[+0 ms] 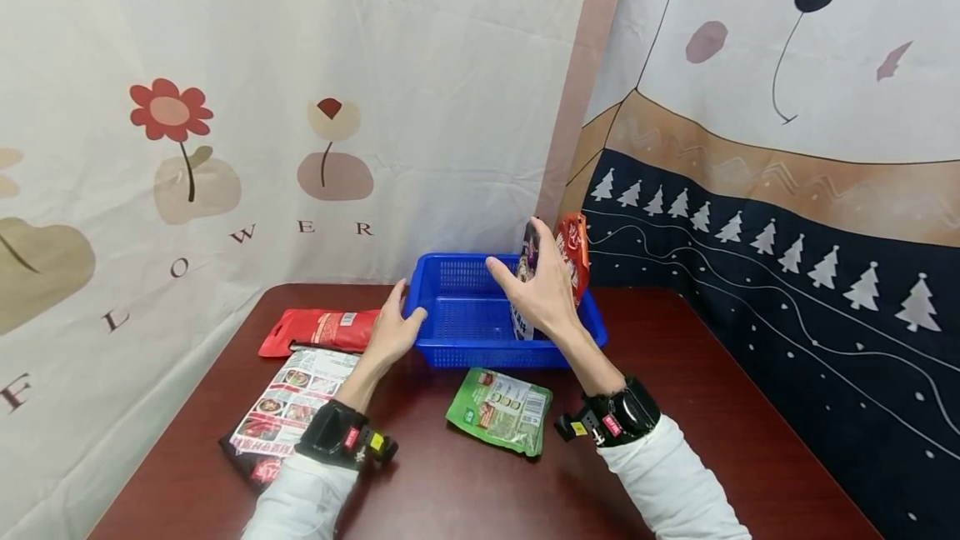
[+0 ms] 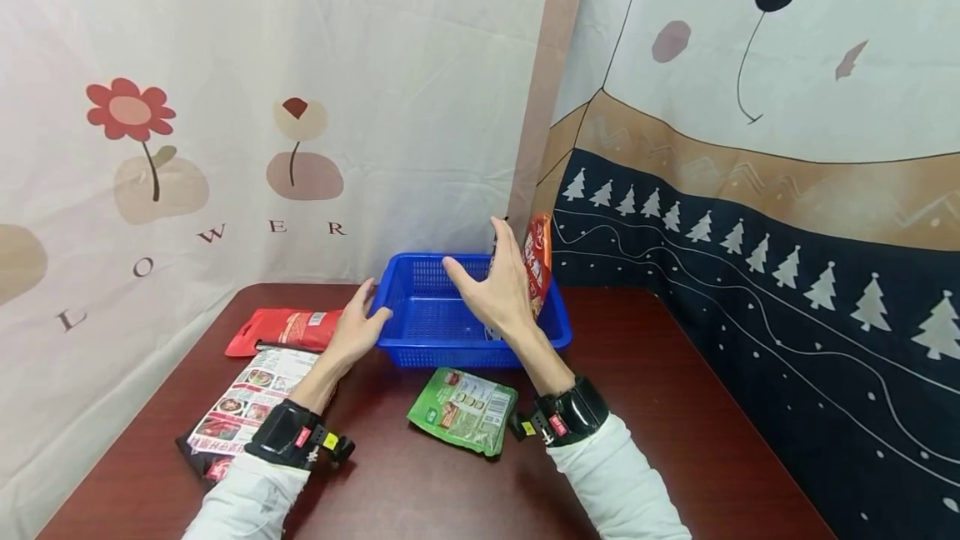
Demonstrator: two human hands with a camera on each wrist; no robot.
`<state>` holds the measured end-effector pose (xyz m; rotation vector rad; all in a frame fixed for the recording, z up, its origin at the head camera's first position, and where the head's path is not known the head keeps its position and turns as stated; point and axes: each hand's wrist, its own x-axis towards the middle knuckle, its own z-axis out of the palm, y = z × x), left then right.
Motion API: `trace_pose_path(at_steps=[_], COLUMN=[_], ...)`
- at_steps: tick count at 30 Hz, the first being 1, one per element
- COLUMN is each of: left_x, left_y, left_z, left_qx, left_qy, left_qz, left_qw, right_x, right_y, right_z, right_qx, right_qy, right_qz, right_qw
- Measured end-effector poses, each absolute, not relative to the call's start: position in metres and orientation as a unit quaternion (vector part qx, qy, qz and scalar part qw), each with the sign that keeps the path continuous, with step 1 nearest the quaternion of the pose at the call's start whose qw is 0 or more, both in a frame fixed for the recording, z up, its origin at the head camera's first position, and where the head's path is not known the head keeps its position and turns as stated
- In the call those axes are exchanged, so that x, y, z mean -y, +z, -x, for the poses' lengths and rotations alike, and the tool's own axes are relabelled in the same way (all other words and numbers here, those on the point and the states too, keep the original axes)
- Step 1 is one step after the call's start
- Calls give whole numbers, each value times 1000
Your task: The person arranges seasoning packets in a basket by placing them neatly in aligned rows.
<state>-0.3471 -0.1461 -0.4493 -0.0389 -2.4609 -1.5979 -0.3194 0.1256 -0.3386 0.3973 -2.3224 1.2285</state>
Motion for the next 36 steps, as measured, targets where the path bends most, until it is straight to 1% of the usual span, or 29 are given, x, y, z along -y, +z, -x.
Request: trace_pose_path(at_steps=[2, 10, 17, 22, 27, 36], left_x=[148, 183, 225, 254, 276, 304], left_y=[-436, -417, -407, -405, -402, -405], left_z=[335, 324, 304, 293, 284, 276], left_qx=[834, 864, 892, 905, 924, 944], left_qy=[-541, -486, -431, -405, -365, -318], left_qz=[15, 29, 38, 46, 52, 42], left_qw=[102, 125, 132, 121, 103, 76], right_x=[-123, -107, -84, -64, -42, -3], right_y=[-340, -345, -353, -362, -372, -397], right_z=[316, 303, 289, 277, 265, 249], right_qx=[846, 837, 832, 825, 815, 813], right_qy=[451, 436, 416, 409, 399, 374], right_qz=[-158, -242, -315, -361, -403, -440], right_qw=[237, 223, 186, 145, 116, 68])
